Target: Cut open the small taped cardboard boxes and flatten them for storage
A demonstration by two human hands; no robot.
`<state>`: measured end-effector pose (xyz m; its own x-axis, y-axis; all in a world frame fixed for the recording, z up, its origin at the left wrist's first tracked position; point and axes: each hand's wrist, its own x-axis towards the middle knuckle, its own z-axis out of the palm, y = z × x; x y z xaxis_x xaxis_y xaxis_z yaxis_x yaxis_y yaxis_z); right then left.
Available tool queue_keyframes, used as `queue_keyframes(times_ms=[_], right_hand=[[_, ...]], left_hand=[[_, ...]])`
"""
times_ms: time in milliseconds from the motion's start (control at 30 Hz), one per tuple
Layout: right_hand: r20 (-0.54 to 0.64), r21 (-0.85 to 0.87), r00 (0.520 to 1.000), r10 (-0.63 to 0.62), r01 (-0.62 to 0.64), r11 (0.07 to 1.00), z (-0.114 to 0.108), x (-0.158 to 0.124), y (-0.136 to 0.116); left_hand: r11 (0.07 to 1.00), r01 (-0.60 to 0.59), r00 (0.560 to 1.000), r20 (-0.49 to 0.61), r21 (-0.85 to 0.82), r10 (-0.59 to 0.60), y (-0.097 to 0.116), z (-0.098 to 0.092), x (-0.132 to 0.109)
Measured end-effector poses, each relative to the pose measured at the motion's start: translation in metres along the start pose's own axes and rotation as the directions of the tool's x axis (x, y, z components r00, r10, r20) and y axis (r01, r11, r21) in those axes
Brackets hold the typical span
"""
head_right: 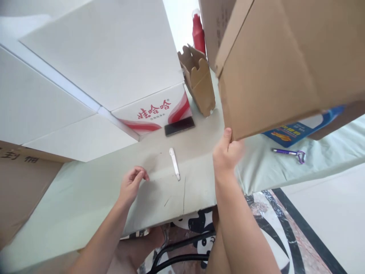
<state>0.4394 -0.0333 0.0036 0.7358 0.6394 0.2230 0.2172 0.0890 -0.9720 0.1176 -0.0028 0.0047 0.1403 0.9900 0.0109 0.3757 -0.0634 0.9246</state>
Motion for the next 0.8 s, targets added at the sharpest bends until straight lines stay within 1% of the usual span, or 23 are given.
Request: queue_keyframes(times_ms=[33, 67, 100, 167, 267, 400, 533, 600, 633, 733, 800], right_hand=[[-0.128, -0.021, 0.992, -0.014, 0.012, 1.000, 0.000, 0.001, 0.001], [-0.238, -0.040, 0.971, -0.034, 0.025, 0.999, 0.000, 0.002, 0.001], [-0.305, -0.056, 0.951, -0.054, 0.038, 0.998, 0.000, 0.003, -0.001], [-0.319, -0.082, 0.944, -0.079, 0.055, 0.995, 0.000, 0.008, -0.004], [-0.256, -0.111, 0.964, -0.073, 0.045, 0.993, 0.004, 0.018, -0.004], [-0.144, -0.076, 0.990, -0.006, -0.005, 0.997, 0.016, 0.034, 0.009], [-0.064, -0.034, 0.998, -0.008, 0.006, 0.999, 0.032, 0.049, 0.025], [-0.022, -0.011, 1.000, -0.017, 0.017, 1.000, 0.039, 0.054, 0.031], [0.000, 0.001, 1.000, -0.013, 0.013, 1.000, 0.043, 0.056, 0.034], [0.059, 0.042, 0.998, 0.012, -0.015, 0.999, 0.053, 0.060, 0.042], [0.073, 0.073, 0.997, 0.025, -0.030, 0.997, 0.058, 0.061, 0.047]], left_hand=[[1.000, -0.008, 0.999, 0.048, 0.014, 0.008, 0.007, 0.008, 0.003], [0.999, -0.020, 0.996, 0.091, 0.026, 0.017, 0.013, 0.017, 0.007], [0.999, -0.034, 0.991, 0.127, 0.033, 0.030, 0.018, 0.026, 0.012], [0.997, -0.069, 0.979, 0.195, 0.037, 0.061, 0.028, 0.046, 0.024], [0.992, -0.123, 0.951, 0.288, 0.023, 0.111, 0.040, 0.081, 0.049], [0.984, -0.177, 0.916, 0.371, 0.035, 0.152, 0.061, 0.132, 0.084], [0.965, -0.248, 0.897, 0.396, 0.083, 0.197, 0.099, 0.172, 0.105], [0.942, -0.295, 0.869, 0.455, 0.160, 0.195, 0.118, 0.188, 0.113], [0.932, -0.300, 0.864, 0.472, 0.205, 0.175, 0.126, 0.196, 0.117], [0.900, -0.290, 0.882, 0.455, 0.325, 0.120, 0.138, 0.214, 0.134], [0.871, -0.307, 0.901, 0.413, 0.384, 0.136, 0.139, 0.223, 0.146]])
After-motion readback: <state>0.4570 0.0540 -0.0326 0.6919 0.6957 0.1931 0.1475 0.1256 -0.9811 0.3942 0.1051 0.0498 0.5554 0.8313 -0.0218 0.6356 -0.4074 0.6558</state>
